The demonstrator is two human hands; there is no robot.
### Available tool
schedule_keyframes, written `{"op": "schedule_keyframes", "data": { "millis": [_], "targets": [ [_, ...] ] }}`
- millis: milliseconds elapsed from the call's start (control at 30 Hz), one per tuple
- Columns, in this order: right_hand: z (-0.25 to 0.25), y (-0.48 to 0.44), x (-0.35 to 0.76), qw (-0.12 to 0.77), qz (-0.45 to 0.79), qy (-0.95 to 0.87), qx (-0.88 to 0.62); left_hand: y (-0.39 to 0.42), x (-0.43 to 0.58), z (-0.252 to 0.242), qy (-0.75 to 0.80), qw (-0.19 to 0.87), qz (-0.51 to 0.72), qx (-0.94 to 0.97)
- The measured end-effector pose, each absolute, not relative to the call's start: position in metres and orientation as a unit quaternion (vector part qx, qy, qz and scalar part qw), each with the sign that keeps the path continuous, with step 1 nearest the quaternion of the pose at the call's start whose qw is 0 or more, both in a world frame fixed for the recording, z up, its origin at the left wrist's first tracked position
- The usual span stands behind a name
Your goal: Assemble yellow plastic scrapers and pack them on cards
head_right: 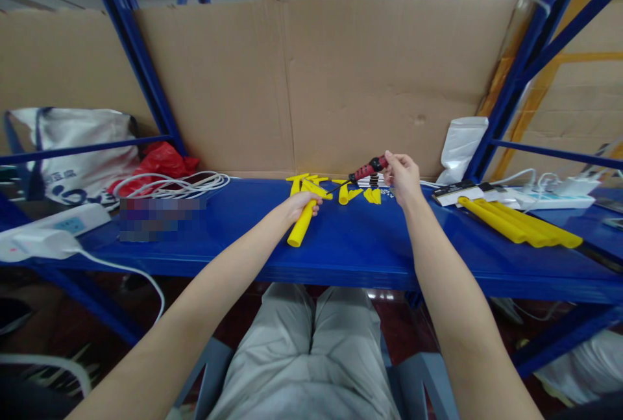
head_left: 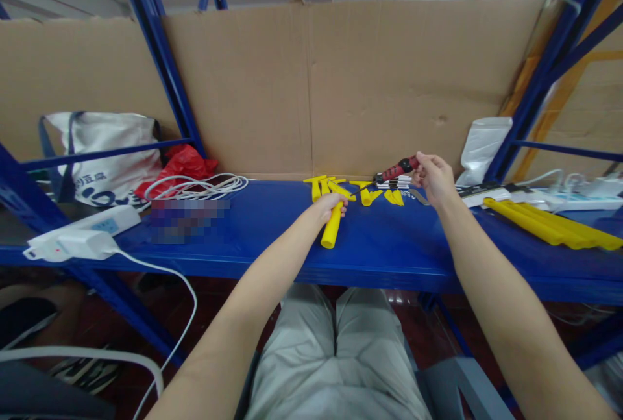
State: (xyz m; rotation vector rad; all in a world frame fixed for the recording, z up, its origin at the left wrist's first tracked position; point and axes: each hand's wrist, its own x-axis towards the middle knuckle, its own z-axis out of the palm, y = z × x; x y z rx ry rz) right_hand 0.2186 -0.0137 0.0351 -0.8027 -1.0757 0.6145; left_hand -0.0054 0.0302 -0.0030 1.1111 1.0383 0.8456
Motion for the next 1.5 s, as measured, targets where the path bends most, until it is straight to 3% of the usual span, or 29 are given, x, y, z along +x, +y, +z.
{"op": "schedule_keyframes", "data": {
  "millis": [567,967,1500],
  "targets": [
    [0.04,-0.023,0.215,0.702,0.328,-0.523,-0.356,0.027,-0.006,0.0,0.477,0.631,0.37,0.488],
    [0.034,-0.013,0.219,0.746,0.286,-0.462,-0.385,0.021,-0.006,0.003,0.465,0.642,0.376,0.48],
    [0.037,-0.018,0.221,0.732,0.352,-0.464,-0.354,0.024,-0.007,0.002,0.467,0.64,0.362,0.491]
  ]
}}
